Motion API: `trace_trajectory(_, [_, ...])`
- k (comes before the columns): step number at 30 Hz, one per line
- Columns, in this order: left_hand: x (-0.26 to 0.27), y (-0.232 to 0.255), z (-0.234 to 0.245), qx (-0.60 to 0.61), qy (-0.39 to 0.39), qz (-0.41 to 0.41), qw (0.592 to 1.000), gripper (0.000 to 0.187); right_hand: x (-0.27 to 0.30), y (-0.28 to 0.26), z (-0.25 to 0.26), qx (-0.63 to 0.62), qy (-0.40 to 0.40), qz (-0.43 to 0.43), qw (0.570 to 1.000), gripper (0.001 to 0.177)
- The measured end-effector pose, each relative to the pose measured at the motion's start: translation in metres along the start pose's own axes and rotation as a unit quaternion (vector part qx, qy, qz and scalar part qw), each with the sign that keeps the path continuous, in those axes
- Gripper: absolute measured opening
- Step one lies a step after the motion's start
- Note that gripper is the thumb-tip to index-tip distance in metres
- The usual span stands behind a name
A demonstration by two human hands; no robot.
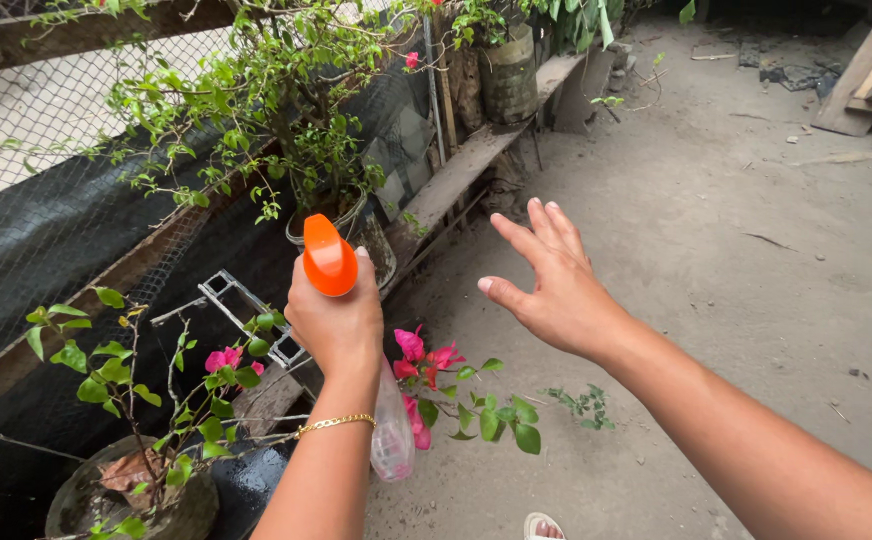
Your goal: The person waters plants using a spray bottle, reaching between different pots to spray the leaves and flowers.
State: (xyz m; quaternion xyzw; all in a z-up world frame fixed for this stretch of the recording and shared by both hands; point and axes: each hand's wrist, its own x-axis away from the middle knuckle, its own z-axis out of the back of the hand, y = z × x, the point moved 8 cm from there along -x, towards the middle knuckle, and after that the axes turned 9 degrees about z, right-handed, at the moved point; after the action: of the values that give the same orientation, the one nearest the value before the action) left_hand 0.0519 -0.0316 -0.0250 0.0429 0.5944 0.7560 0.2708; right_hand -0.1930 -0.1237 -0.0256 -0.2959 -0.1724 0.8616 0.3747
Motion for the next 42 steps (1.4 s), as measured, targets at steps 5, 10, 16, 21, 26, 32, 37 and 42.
trace_trajectory(5, [-0.003,0.005,0.000,-0.021,-0.013,0.011,1.000,0.030,0.000,0.000,-0.001,0.002,0.007,0.013,1.000,0.075])
trace_trajectory(10, [0.001,0.003,-0.003,-0.035,-0.018,0.020,0.999,0.030,0.000,0.001,-0.002,0.003,0.007,0.007,1.000,0.074])
trace_trajectory(16, [-0.002,0.002,-0.002,-0.020,-0.024,0.002,1.000,0.029,-0.001,-0.001,-0.006,-0.011,-0.003,-0.014,1.000,0.071])
trace_trajectory(21, [-0.006,0.009,0.003,-0.006,-0.008,-0.019,1.000,0.033,-0.003,-0.004,-0.006,-0.013,-0.001,-0.011,1.000,0.070])
trace_trajectory(26, [-0.011,0.010,0.006,-0.011,0.001,-0.014,1.000,0.030,-0.007,-0.005,-0.004,-0.023,0.009,-0.009,1.000,0.071])
trace_trajectory(32, [-0.014,0.002,0.008,-0.037,0.015,-0.002,0.999,0.027,-0.008,-0.004,-0.009,-0.015,0.007,-0.013,1.000,0.069])
trace_trajectory(37, [-0.013,0.003,0.014,-0.005,0.024,-0.023,0.999,0.029,-0.010,-0.006,-0.012,-0.015,0.007,-0.013,1.000,0.069])
trace_trajectory(42, [-0.018,0.008,0.017,0.004,0.031,-0.035,0.999,0.028,-0.012,-0.010,-0.011,-0.015,0.008,-0.014,1.000,0.069])
